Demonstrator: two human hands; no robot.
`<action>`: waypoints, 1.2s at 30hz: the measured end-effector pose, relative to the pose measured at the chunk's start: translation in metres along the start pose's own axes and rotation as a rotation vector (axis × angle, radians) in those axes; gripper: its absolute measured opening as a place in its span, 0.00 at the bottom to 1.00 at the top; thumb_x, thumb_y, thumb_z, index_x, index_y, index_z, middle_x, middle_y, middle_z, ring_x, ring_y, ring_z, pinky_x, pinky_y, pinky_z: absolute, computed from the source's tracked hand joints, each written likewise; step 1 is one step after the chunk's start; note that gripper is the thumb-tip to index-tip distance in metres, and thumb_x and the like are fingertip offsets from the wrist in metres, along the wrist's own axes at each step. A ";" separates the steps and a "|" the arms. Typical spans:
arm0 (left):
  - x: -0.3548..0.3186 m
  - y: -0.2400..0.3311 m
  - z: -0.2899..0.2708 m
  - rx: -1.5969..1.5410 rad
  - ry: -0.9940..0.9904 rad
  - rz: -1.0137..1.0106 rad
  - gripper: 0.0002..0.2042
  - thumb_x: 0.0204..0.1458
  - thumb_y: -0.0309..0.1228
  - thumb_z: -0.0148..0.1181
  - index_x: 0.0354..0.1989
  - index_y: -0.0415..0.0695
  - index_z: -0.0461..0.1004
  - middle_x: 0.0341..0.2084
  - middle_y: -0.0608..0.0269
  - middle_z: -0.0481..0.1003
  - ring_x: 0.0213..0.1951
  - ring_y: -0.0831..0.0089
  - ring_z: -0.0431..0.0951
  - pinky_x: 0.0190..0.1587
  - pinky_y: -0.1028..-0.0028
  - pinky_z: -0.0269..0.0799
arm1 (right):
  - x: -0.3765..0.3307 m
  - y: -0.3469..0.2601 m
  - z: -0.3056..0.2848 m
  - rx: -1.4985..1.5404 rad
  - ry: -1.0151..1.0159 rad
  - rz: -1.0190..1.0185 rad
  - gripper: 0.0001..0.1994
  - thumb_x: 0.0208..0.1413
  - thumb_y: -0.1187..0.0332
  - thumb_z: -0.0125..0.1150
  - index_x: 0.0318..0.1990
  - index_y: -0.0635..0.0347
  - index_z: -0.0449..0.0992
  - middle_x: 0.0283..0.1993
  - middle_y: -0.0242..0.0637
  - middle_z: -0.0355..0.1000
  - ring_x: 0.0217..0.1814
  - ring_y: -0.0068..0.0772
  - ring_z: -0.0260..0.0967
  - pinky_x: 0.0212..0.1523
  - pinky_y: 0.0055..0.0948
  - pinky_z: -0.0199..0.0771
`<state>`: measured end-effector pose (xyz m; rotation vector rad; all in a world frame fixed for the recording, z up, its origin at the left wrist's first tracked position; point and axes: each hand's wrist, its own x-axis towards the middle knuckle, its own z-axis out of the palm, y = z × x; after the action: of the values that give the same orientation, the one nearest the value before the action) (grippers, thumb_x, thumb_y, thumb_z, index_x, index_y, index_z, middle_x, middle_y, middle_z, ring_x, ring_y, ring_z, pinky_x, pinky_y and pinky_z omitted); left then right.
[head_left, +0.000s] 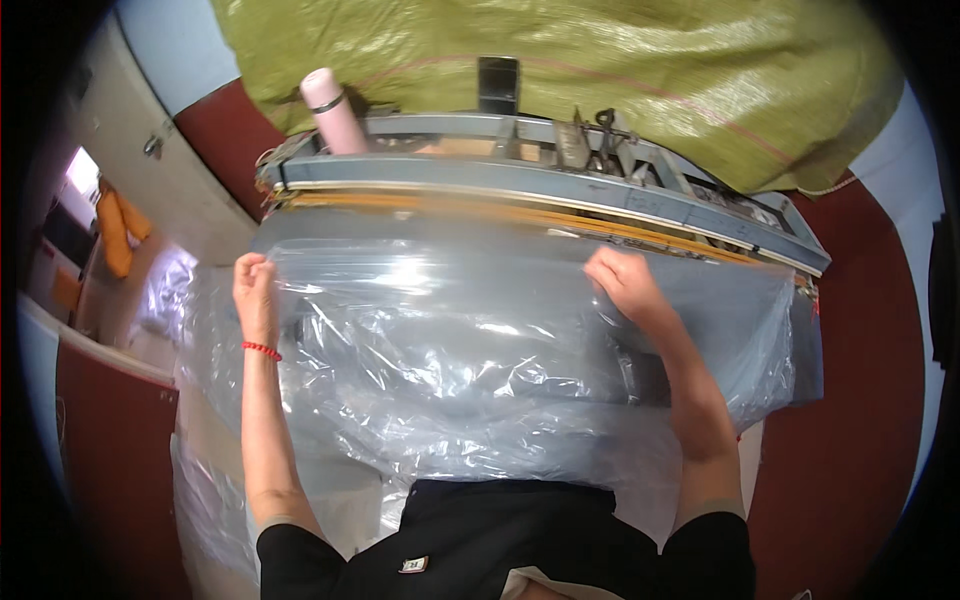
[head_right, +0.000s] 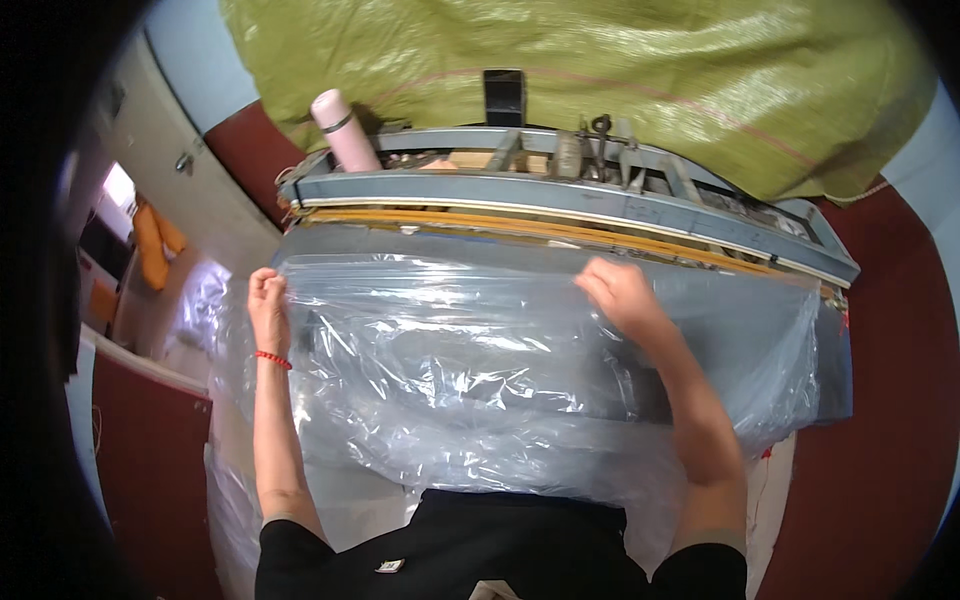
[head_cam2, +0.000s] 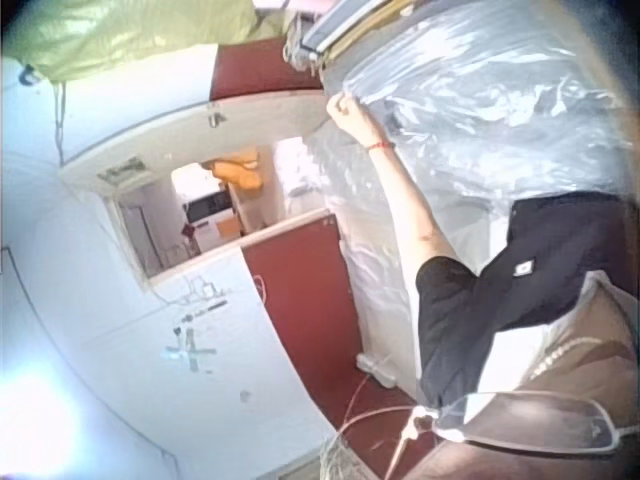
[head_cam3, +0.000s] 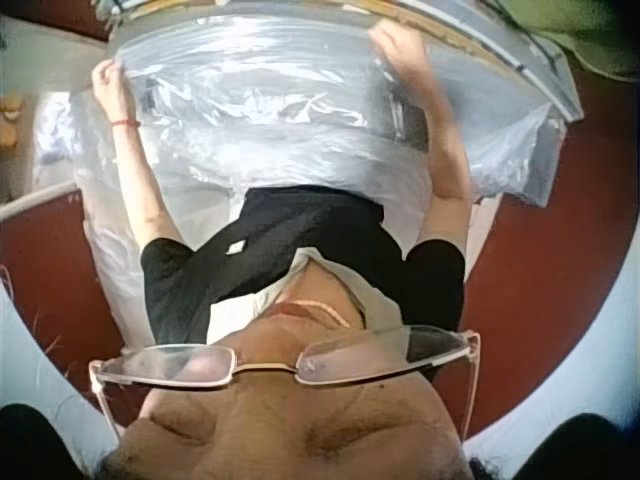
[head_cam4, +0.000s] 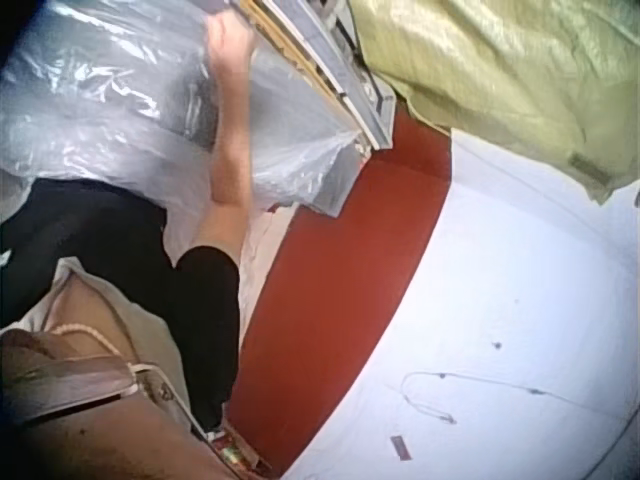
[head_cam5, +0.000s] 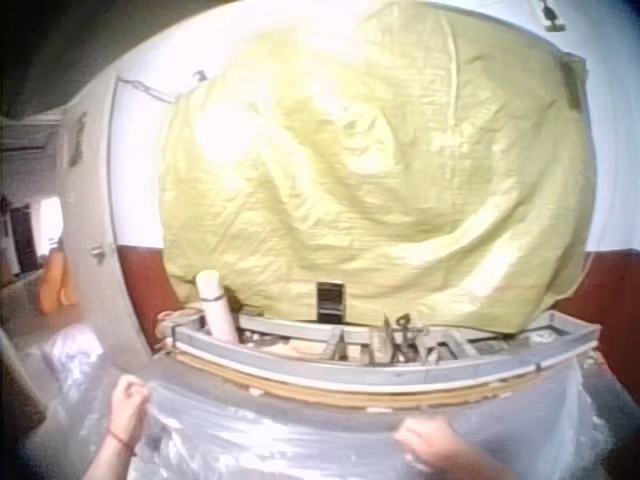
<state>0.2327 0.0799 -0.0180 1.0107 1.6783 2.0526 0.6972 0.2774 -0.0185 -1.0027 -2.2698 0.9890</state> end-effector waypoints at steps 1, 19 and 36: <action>-0.003 -0.004 -0.006 0.110 -0.025 0.016 0.05 0.51 0.27 0.52 0.35 0.47 0.66 0.23 0.77 0.65 0.26 0.87 0.63 0.27 0.85 0.58 | -0.010 0.007 0.003 0.063 0.026 -0.048 0.06 0.48 0.70 0.56 0.24 0.61 0.70 0.23 0.35 0.67 0.27 0.26 0.63 0.27 0.26 0.63; -0.150 0.032 -0.003 0.195 -0.380 -0.071 0.13 0.47 0.26 0.55 0.43 0.41 0.70 0.44 0.63 0.69 0.47 0.74 0.67 0.49 0.73 0.61 | -0.275 0.215 -0.180 -0.485 0.931 0.373 0.11 0.49 0.65 0.60 0.24 0.64 0.71 0.18 0.24 0.58 0.23 0.16 0.52 0.25 0.19 0.57; -0.157 0.017 0.032 0.966 -0.500 0.831 0.11 0.36 0.23 0.62 0.30 0.44 0.69 0.30 0.61 0.69 0.35 0.62 0.69 0.37 0.69 0.62 | -0.268 0.202 -0.170 -0.544 0.902 0.419 0.13 0.49 0.62 0.59 0.24 0.64 0.70 0.18 0.25 0.57 0.22 0.17 0.51 0.24 0.19 0.56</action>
<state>0.3688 0.0002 -0.0508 2.5973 2.1428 0.9615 1.0628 0.2387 -0.0979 -1.7476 -1.5750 -0.0477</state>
